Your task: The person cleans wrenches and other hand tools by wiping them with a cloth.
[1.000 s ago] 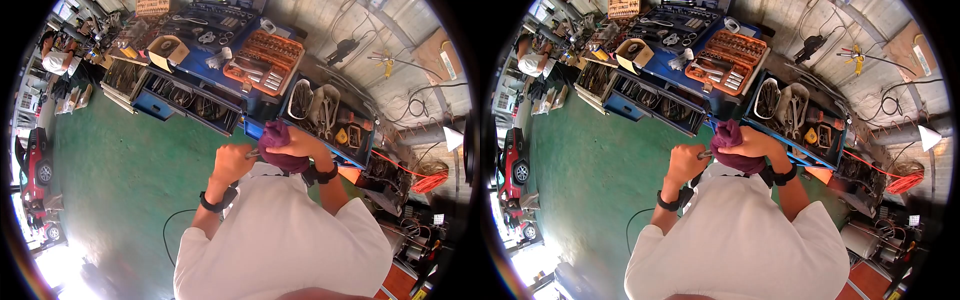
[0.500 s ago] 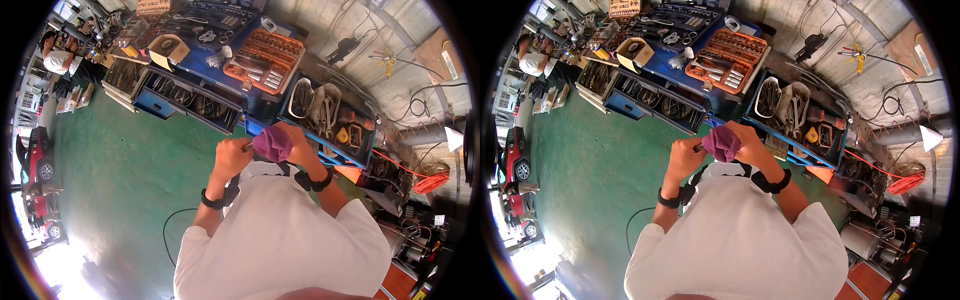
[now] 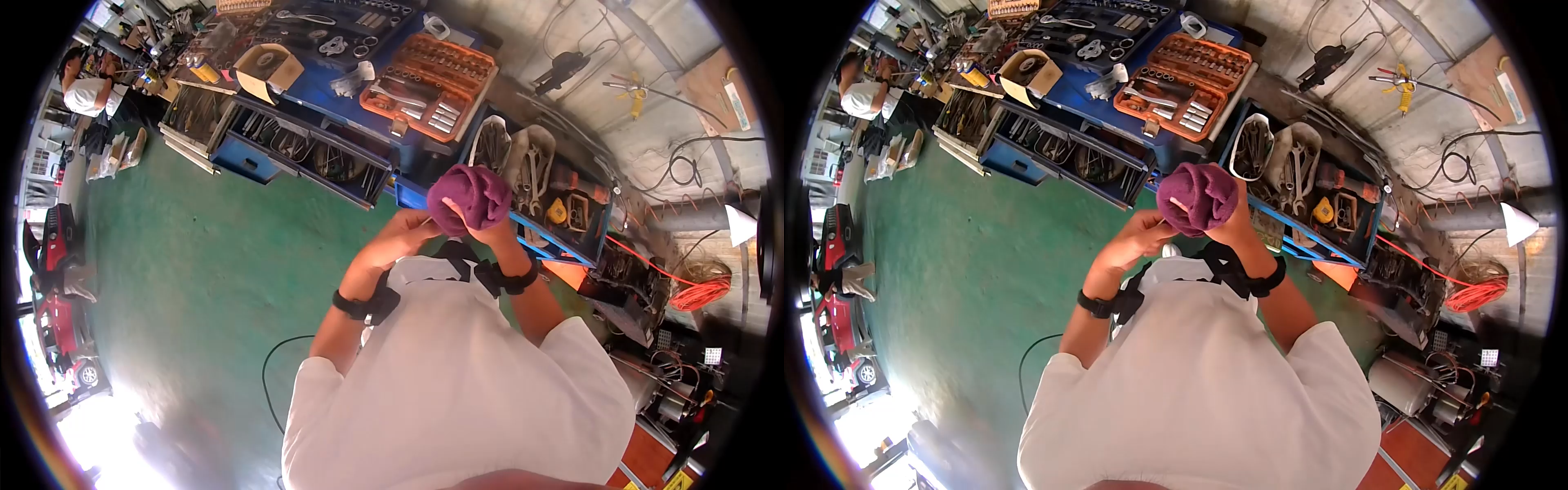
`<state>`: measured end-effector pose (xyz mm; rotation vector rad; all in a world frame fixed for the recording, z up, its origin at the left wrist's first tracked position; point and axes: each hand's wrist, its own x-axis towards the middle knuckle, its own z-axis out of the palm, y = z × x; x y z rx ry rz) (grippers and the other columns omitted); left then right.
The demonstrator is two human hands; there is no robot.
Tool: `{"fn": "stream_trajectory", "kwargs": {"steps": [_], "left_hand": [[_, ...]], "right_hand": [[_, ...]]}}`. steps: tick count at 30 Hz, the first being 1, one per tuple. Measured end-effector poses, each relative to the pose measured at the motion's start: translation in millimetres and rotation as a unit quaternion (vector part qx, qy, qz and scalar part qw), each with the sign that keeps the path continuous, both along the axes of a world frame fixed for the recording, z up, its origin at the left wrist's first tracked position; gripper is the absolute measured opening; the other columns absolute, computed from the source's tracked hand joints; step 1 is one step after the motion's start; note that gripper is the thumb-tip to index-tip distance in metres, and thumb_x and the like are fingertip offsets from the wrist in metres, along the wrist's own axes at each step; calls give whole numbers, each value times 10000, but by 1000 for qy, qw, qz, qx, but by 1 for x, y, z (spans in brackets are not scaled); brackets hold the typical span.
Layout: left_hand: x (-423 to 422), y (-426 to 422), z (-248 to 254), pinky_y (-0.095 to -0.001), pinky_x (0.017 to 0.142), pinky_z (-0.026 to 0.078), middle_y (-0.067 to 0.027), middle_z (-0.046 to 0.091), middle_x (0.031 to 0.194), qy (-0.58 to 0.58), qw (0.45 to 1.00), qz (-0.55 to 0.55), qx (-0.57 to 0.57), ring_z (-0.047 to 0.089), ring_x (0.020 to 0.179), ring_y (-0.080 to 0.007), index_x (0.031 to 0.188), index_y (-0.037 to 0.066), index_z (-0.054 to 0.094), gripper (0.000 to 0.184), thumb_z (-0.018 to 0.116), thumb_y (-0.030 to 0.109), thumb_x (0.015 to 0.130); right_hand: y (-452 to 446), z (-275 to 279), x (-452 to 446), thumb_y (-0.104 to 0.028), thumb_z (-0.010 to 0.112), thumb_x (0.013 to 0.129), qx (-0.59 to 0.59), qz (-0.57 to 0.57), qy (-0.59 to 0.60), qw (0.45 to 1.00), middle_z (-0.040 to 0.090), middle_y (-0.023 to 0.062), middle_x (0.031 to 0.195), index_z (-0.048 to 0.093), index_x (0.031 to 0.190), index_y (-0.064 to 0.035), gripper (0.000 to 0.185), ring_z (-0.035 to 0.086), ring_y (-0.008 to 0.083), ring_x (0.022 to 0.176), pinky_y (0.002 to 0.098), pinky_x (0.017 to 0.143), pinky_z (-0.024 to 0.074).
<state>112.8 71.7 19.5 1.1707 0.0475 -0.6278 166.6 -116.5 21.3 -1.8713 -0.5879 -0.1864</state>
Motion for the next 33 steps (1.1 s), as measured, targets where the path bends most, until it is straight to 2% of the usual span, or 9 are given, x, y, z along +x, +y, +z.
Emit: {"fn": "stream_trajectory", "kwargs": {"steps": [1,3,5,11,16,22,24,27,33], "left_hand": [[0,1,-2,-248,449,285,57,475,615,1,1000,1,0,339,485,-37,1035,28,647,198,643,193,924],[-1,3,-7,-277,488,357,-11,561,656,-173,942,13,289,445,526,-73,1077,21,629,261,658,227,919],[-6,4,-4,-282,507,381,-37,571,667,-199,933,46,297,472,550,-83,1087,8,617,277,659,227,923],[-19,18,-19,-280,542,419,-46,580,684,-248,920,148,264,491,587,-93,1047,-17,604,216,620,180,961],[-24,49,-21,-276,528,404,-26,554,666,-239,931,162,226,473,587,-90,999,-20,613,177,583,154,985],[-34,72,5,-289,498,377,-41,517,600,-277,913,42,296,468,534,-109,941,8,634,162,592,161,975],[-37,74,9,-308,489,372,-57,510,580,-269,909,0,320,463,507,-134,927,18,631,158,585,163,972],[-40,78,5,-339,490,367,-93,504,583,-230,923,14,308,459,498,-185,875,6,608,175,578,154,964],[-29,52,19,-371,486,330,-144,452,584,-256,917,16,305,413,500,-258,767,-17,557,225,604,129,932]], "right_hand": [[-2,-8,0,-201,825,778,-5,-10,18,1000,617,112,1112,606,1193,-79,485,619,267,978,364,854,521],[-1,-18,1,-179,836,772,-17,-74,-82,994,614,108,1110,591,1200,-54,509,614,241,991,348,860,517],[3,-5,4,-152,881,716,86,-129,19,988,655,94,1011,624,1070,4,464,637,174,884,318,814,519],[11,-17,2,-132,836,780,210,-140,90,963,611,85,1113,525,1198,10,540,590,168,1008,312,906,480],[6,-28,-7,-160,850,767,143,-30,151,978,601,94,1144,475,1235,-4,620,578,173,1038,330,935,465],[-15,-17,1,-169,861,750,-12,85,183,979,598,102,1188,486,1244,-7,641,561,178,1073,335,962,445],[-17,-12,5,-134,821,778,-106,183,256,943,655,77,1017,584,1162,17,477,576,138,915,297,853,479],[-16,-14,-5,5,714,755,-75,237,217,944,651,80,848,644,1097,14,349,556,117,781,285,731,487],[-7,-12,-12,34,625,641,-153,296,190,924,659,157,817,629,1103,-16,465,603,258,699,325,656,496]]}}
